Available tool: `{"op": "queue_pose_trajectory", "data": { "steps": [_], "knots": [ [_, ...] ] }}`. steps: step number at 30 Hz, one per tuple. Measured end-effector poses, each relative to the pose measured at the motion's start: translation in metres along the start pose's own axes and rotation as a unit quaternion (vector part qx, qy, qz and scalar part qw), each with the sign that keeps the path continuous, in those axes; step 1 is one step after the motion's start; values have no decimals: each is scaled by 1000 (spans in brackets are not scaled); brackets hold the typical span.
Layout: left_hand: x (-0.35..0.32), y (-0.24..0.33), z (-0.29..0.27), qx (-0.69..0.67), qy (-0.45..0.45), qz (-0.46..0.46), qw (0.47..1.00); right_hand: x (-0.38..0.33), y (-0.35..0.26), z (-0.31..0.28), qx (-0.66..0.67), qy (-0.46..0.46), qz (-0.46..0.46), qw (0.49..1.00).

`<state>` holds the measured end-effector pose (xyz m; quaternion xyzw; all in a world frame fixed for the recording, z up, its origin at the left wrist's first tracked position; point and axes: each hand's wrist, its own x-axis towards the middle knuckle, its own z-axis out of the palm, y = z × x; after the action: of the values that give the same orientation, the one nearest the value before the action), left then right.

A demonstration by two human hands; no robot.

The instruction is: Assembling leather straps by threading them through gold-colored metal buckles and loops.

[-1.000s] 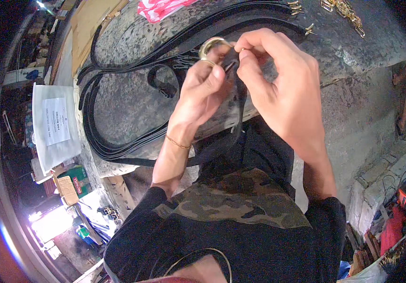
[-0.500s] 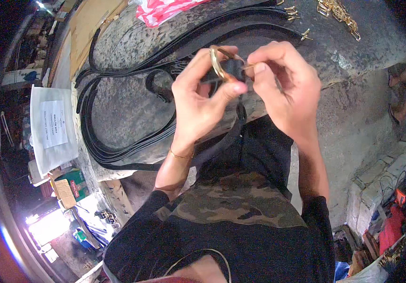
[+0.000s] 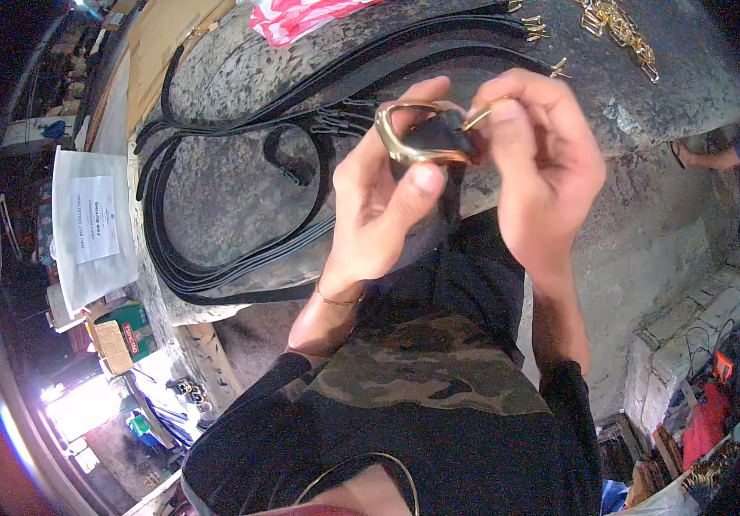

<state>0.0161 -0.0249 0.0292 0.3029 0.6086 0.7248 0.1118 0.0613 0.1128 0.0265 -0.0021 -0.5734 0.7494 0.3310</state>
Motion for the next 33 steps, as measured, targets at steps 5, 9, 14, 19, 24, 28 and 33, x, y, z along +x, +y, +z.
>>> {"op": "queue_pose_trajectory", "data": {
  "steps": [5, 9, 14, 19, 24, 28, 33],
  "knots": [
    [4, 9, 0, 116, 12, 26, 993, 2, -22, 7, -158, -60, 13, 986],
    [5, 18, -5, 85, -79, -94, 989, 33, -25, -12, -205, -255, -53, 943],
    [2, 2, -4, 24, -208, -141, 968, 46, -26, -11, -102, -297, 116, 942],
    [-1, -5, -2, -135, -155, -134, 969, 48, -24, -9, -86, -297, 163, 937],
    [0, -4, -7, -266, -171, -148, 937, 55, -26, -9, -33, -365, 373, 852],
    [-1, 1, -2, -228, -154, -229, 934, 53, -14, -15, -84, -319, 174, 928],
    [-8, 3, 5, -233, -85, -254, 935, 51, -18, -8, -134, -283, 167, 935]
  ]
}}
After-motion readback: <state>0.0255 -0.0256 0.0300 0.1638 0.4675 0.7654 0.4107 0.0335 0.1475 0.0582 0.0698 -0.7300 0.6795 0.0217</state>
